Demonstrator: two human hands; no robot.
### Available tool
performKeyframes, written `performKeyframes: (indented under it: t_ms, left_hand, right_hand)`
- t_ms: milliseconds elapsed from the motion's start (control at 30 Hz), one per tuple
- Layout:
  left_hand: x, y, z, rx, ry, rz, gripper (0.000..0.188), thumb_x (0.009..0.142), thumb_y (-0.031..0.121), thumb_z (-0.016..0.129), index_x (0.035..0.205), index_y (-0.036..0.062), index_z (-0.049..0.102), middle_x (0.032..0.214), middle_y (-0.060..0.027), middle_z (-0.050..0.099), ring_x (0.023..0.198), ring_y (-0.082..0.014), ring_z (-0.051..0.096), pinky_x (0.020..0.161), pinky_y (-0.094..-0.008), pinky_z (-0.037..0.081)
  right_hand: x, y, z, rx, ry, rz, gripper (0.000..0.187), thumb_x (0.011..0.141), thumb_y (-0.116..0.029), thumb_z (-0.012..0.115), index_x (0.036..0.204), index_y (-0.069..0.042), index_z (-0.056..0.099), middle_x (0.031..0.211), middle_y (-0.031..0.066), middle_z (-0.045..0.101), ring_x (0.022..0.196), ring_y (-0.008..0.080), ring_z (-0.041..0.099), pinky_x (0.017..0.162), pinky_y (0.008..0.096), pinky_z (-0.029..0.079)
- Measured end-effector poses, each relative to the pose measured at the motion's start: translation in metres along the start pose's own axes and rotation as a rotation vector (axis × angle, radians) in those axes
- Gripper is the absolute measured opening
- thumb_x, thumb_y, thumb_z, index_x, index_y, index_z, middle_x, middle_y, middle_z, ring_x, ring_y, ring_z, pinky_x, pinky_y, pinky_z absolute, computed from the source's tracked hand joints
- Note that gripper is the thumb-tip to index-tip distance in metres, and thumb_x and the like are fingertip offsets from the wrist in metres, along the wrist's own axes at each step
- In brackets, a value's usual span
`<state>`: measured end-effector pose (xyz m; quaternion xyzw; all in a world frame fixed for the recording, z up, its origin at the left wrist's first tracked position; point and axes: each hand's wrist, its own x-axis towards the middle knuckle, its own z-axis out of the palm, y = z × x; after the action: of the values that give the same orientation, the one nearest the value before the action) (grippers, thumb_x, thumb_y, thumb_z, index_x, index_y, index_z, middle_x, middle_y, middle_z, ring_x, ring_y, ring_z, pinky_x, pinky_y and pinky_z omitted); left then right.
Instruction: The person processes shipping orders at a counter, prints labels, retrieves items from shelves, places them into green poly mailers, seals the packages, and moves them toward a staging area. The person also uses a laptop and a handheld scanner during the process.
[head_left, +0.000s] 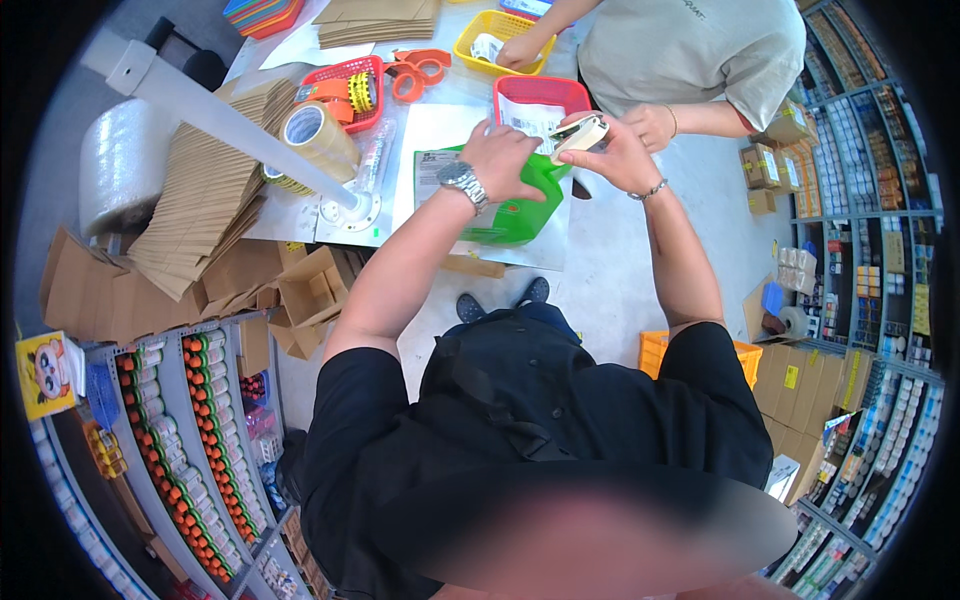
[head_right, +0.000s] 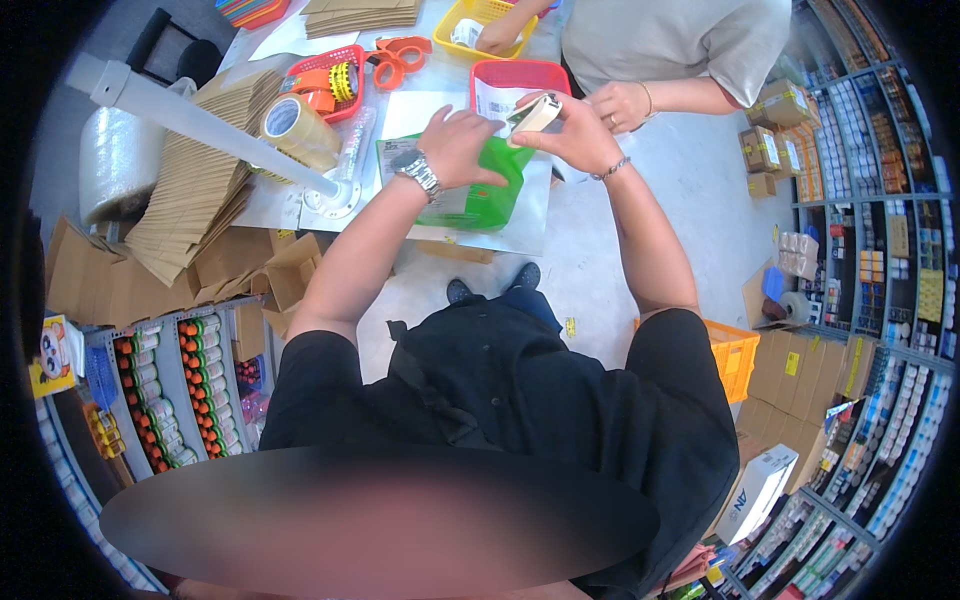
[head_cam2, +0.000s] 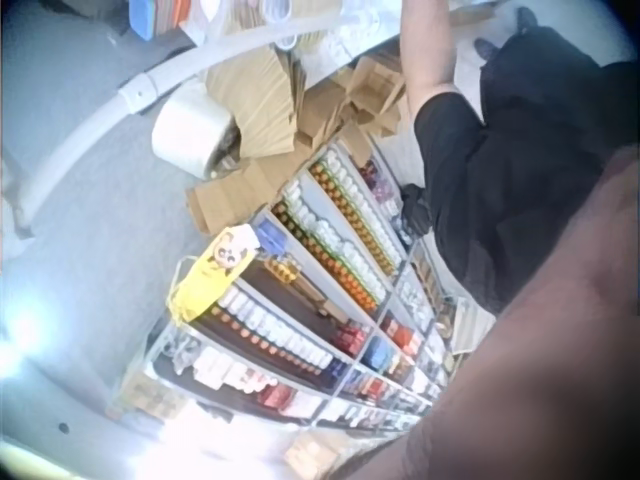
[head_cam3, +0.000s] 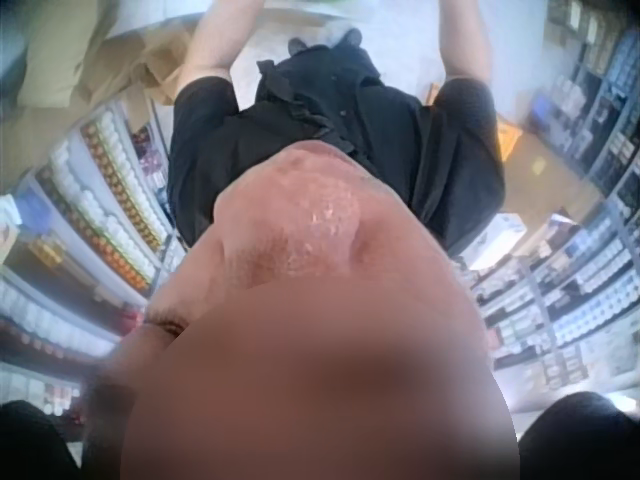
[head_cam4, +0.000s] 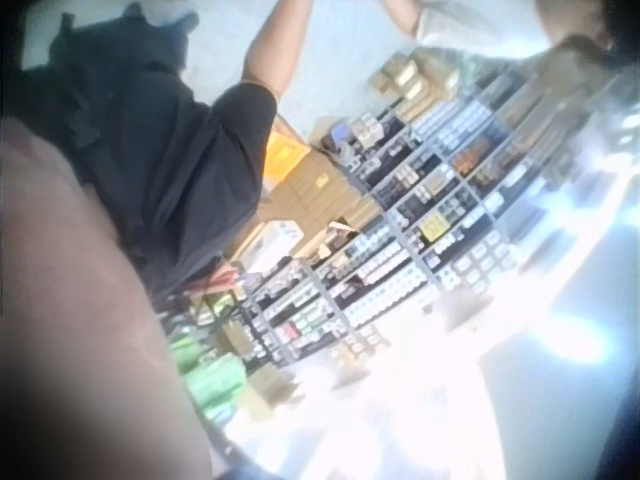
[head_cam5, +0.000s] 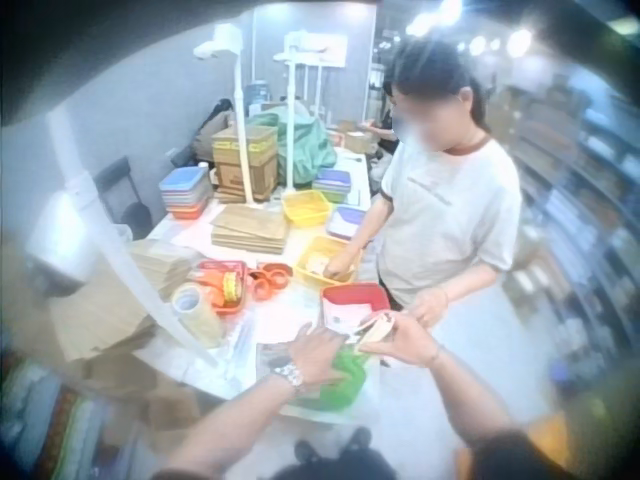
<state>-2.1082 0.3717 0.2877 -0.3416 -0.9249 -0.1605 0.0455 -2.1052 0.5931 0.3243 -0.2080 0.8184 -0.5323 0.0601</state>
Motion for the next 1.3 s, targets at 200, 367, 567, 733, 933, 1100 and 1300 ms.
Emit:
performKeyframes:
  t_ms: [200,367,567,733,933,1100,1300]
  left_hand:
    - [0.025,0.014,0.014,-0.075,-0.239,-0.002,0.043,0.074,0.045,0.071,0.106,0.0171,0.067,0.098,-0.0062,0.069,0.095,-0.0243,0.063,0.089,-0.0413,0.041]
    - [0.011,0.009,0.014,-0.087,-0.139,0.004,0.023,0.079,0.036,0.066,0.091,0.0173,0.071,0.084,-0.0053,0.069,0.083,-0.0238,0.065,0.079,-0.0403,0.043]
    - [-0.004,0.007,0.009,-0.091,-0.025,0.037,0.016,0.082,0.031,0.064,0.087,0.0176,0.071,0.08,-0.0038,0.069,0.079,-0.024,0.064,0.08,-0.0402,0.044]
    - [-0.008,0.011,0.006,-0.093,0.003,0.011,0.015,0.081,0.03,0.064,0.089,0.0187,0.071,0.081,-0.0034,0.069,0.08,-0.0237,0.064,0.083,-0.0403,0.044]
    - [-0.018,-0.005,0.003,-0.087,0.153,0.019,0.021,0.08,0.033,0.065,0.096,0.0192,0.07,0.088,-0.0028,0.069,0.086,-0.0234,0.063,0.088,-0.041,0.043]
    - [-0.043,-0.05,-0.03,0.031,0.048,-0.118,0.022,0.08,0.035,0.066,0.094,0.018,0.07,0.09,-0.0033,0.069,0.089,-0.0226,0.064,0.085,-0.041,0.044]
    - [-0.061,-0.064,-0.041,-0.063,0.016,-0.115,0.016,0.083,0.031,0.064,0.083,0.017,0.071,0.081,-0.0034,0.069,0.079,-0.0244,0.064,0.076,-0.0392,0.045]
  right_hand:
    - [-0.034,0.003,-0.008,0.215,0.064,0.088,0.041,0.08,-0.008,0.075,0.115,0.0,0.056,0.1,0.0056,0.065,0.094,0.0106,0.061,0.081,0.0253,0.052]
    - [-0.044,0.006,0.001,0.024,0.053,-0.002,0.039,0.078,-0.012,0.077,0.111,-0.002,0.059,0.1,0.0044,0.066,0.094,0.0104,0.062,0.081,0.0269,0.052]
    - [-0.036,-0.01,0.016,-0.24,-0.044,-0.041,0.042,0.075,-0.019,0.077,0.112,-0.01,0.06,0.099,0.0112,0.065,0.092,0.0271,0.063,0.08,0.0347,0.049]
    - [-0.033,0.0,0.021,-0.363,-0.069,-0.048,0.036,0.075,-0.018,0.076,0.107,-0.008,0.062,0.095,0.0116,0.066,0.088,0.0274,0.064,0.076,0.0343,0.05]
    - [-0.034,0.009,0.025,-0.328,0.02,-0.077,0.03,0.075,-0.016,0.076,0.101,-0.007,0.064,0.09,0.0118,0.067,0.082,0.027,0.065,0.071,0.0341,0.05]
    - [-0.037,0.018,0.022,-0.335,0.016,0.014,0.03,0.075,-0.017,0.076,0.1,-0.007,0.064,0.09,0.011,0.068,0.081,0.0249,0.066,0.072,0.033,0.051]
    - [-0.021,-0.011,0.029,-0.282,0.051,-0.096,0.038,0.073,-0.022,0.078,0.106,-0.009,0.063,0.099,0.0093,0.068,0.091,0.0241,0.066,0.081,0.0312,0.051]
